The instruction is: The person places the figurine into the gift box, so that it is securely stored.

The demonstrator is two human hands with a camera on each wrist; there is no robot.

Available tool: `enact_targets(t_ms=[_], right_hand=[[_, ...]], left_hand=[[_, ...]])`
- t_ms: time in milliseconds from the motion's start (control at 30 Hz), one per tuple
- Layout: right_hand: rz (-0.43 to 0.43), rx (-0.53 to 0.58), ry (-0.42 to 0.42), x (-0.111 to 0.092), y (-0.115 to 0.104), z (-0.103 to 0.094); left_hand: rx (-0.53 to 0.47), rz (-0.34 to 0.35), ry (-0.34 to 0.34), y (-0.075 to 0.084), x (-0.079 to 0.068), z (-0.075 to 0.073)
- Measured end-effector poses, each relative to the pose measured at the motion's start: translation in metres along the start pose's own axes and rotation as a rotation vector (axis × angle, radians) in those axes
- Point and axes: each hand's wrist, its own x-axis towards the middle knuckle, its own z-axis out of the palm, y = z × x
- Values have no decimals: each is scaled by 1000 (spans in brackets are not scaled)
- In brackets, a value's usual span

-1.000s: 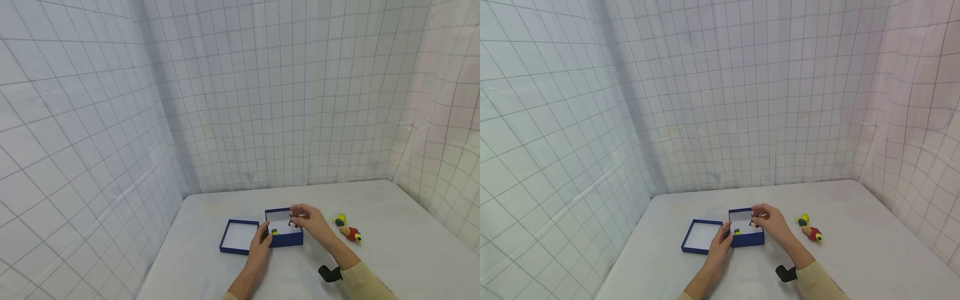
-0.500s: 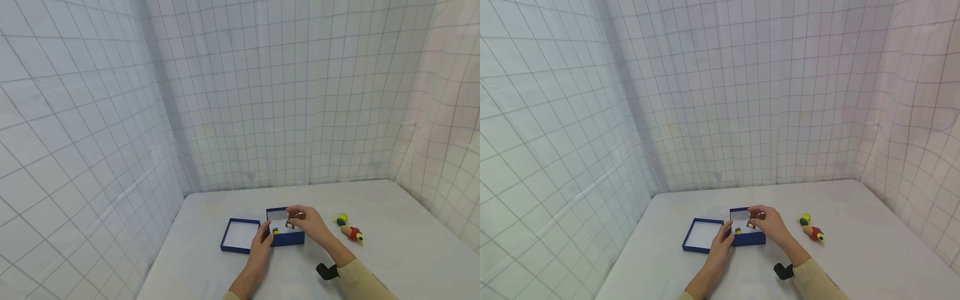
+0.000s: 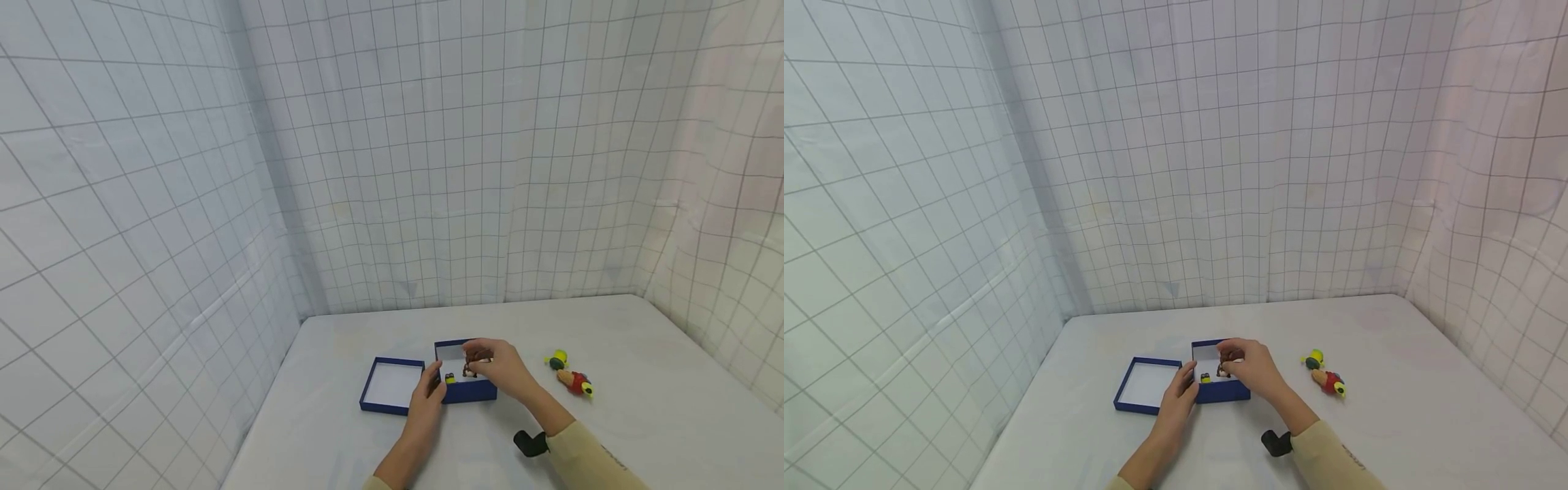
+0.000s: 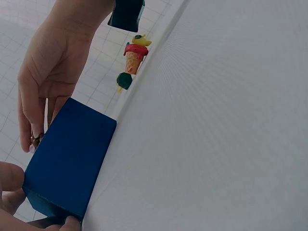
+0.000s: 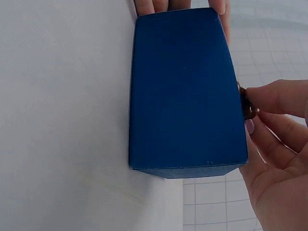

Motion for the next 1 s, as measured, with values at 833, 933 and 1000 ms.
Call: enact_targets(t_ms=[833, 933, 1000], right_hand=[[-35, -250, -113, 15, 3, 10], [-47, -246, -134, 16, 3, 9], [-54, -244, -141, 17, 3, 9]], left_hand=[[-41, -5, -12, 1, -1, -1], [-45, -6, -10, 0, -2, -1], [-45, -5, -10, 1, -2, 0]])
